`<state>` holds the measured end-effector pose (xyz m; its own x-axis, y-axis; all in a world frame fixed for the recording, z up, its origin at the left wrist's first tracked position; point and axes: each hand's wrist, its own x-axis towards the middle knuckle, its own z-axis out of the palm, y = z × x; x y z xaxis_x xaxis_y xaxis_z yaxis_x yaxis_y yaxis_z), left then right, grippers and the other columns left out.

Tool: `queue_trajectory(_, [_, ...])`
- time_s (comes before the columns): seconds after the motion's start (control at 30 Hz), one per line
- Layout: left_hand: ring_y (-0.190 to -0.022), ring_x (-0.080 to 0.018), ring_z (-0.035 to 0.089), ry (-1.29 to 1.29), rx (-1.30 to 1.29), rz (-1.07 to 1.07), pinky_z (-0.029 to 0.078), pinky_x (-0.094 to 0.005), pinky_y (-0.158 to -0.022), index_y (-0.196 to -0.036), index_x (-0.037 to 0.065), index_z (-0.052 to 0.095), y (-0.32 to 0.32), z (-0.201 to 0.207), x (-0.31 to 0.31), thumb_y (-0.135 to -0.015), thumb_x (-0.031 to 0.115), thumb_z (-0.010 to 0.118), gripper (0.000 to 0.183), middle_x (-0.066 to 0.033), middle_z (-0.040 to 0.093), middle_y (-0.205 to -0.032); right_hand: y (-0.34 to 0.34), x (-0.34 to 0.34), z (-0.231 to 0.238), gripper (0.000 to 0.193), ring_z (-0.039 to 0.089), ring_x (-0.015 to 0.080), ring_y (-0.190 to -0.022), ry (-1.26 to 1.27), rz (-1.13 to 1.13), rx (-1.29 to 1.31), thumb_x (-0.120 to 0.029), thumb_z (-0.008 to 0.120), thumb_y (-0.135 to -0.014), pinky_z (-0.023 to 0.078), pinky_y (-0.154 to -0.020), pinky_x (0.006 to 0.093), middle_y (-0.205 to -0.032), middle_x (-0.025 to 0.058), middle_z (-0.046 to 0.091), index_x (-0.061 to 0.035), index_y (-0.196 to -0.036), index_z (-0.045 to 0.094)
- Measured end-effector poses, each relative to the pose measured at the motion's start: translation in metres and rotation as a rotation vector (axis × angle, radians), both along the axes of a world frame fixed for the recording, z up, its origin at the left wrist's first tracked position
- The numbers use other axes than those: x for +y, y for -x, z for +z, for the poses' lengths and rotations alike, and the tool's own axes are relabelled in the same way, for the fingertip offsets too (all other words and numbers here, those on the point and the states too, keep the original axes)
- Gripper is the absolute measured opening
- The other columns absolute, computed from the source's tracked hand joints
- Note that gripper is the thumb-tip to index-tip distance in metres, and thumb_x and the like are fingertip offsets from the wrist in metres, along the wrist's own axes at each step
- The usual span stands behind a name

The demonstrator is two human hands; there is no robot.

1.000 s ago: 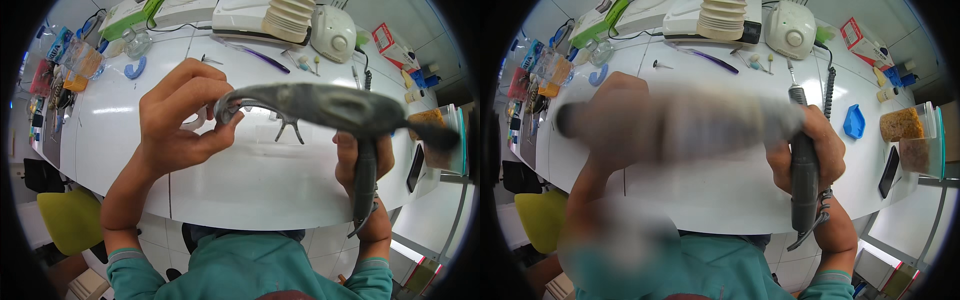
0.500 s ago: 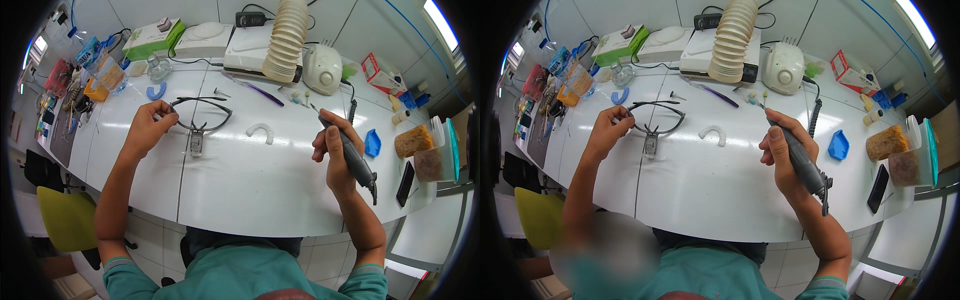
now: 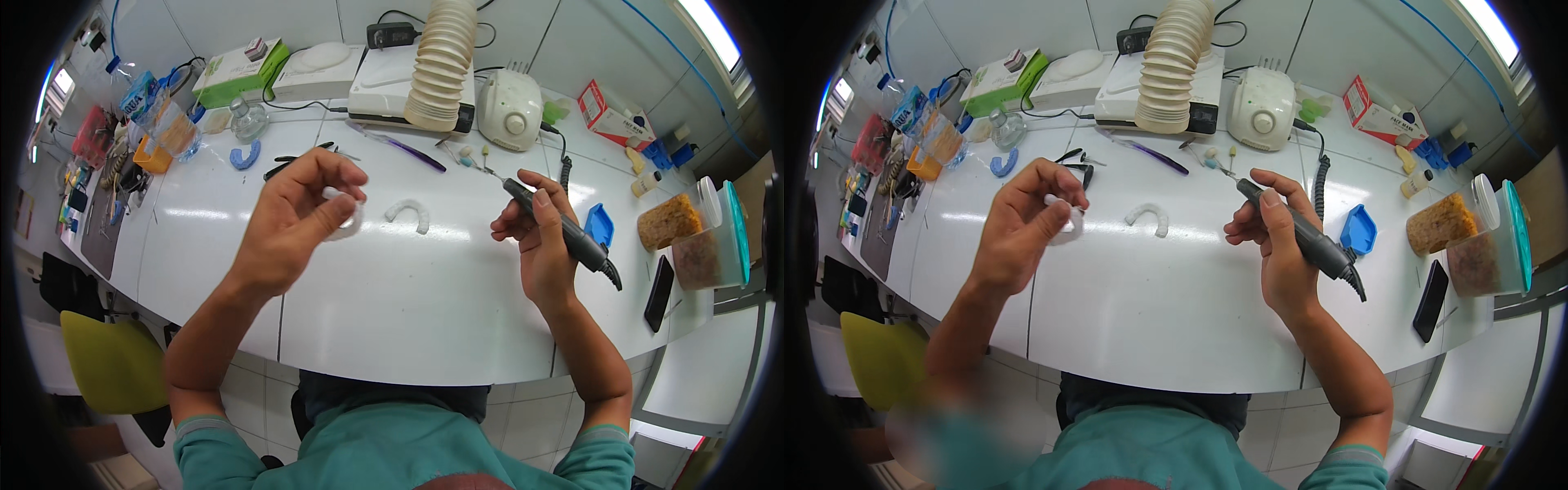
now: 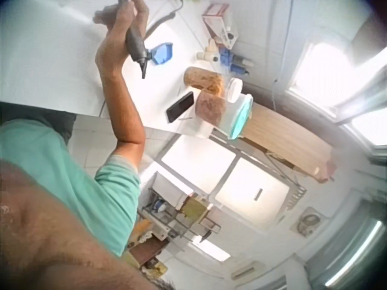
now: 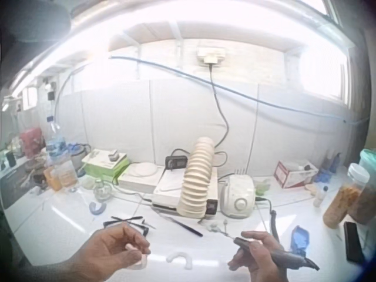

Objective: The person uses a rotary handpiece to grind and smooth the surface of a small white dental appliance, likely a retainer or aligner. They hold the appliance with their left hand and operate the tool with their right hand, rotating the object to access different areas.

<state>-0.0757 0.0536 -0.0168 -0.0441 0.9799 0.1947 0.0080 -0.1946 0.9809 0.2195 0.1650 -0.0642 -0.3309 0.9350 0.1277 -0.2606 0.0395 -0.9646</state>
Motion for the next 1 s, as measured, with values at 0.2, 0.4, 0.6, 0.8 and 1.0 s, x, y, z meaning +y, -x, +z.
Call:
queue_trajectory(0.2, [-0.105, -0.0176, 0.069, 0.084, -0.275, -0.085, 0.057, -0.0355, -0.099, -0.104, 0.008, 0.063, -0.05, -0.043, 0.027, -0.092, -0.003, 0.079, 0.023, -0.0055, 0.068, -0.106, 0.005, -0.021, 0.002, 0.038, 0.073, 0.0165, -0.088, -0.178, 0.121, -0.284, -0.023, 0.075, -0.102, 0.064, -0.075, 0.0288, -0.103, 0.0115, 0.071, -0.0005, -0.131, 0.064])
queue_trajectory(0.4, [-0.112, -0.0188, 0.068, 0.024, -0.347, -0.108, 0.059, -0.0345, -0.099, -0.097, 0.009, 0.059, -0.057, -0.067, 0.021, -0.092, -0.008, 0.077, 0.025, -0.0072, 0.066, -0.11, 0.017, -0.022, -0.003, 0.034, 0.074, 0.0191, -0.079, -0.569, 0.155, -0.45, -0.007, 0.086, -0.088, 0.059, -0.07, 0.0306, -0.093, 0.0114, 0.074, -0.005, -0.119, 0.074])
queue_trajectory(0.6, [-0.108, -0.0149, 0.071, 0.095, -0.213, -0.078, 0.062, -0.0298, -0.093, -0.109, 0.002, 0.063, -0.053, -0.061, 0.019, -0.094, -0.005, 0.077, 0.022, -0.008, 0.066, -0.115, 0.026, -0.026, -0.006, 0.022, 0.074, 0.0212, -0.076, -0.549, 0.112, -0.491, -0.004, 0.081, -0.091, 0.058, -0.067, 0.0311, -0.093, 0.0126, 0.075, -0.0035, -0.113, 0.075])
queue_trajectory(0.8, [-0.101, -0.0157, 0.073, -0.076, 0.138, -0.055, 0.062, -0.0295, -0.091, -0.112, -0.003, 0.073, -0.045, -0.071, 0.023, -0.094, -0.002, 0.078, 0.018, -0.0106, 0.07, -0.108, 0.026, -0.023, -0.017, 0.019, 0.075, 0.0198, -0.074, -0.546, 0.109, -0.494, -0.008, 0.078, -0.094, 0.058, -0.068, 0.0303, -0.09, 0.0135, 0.076, -0.0024, -0.111, 0.075])
queue_trajectory(1.0, [-0.093, -0.0122, 0.072, -0.087, 0.183, -0.042, 0.06, -0.0265, -0.083, -0.111, -0.003, 0.074, -0.046, -0.076, 0.022, -0.094, 0.001, 0.08, 0.018, -0.009, 0.071, -0.104, 0.025, -0.019, -0.023, 0.024, 0.074, 0.0175, -0.073, -0.564, 0.14, -0.476, -0.007, 0.077, -0.094, 0.058, -0.068, 0.0293, -0.09, 0.0134, 0.076, -0.0037, -0.118, 0.073])
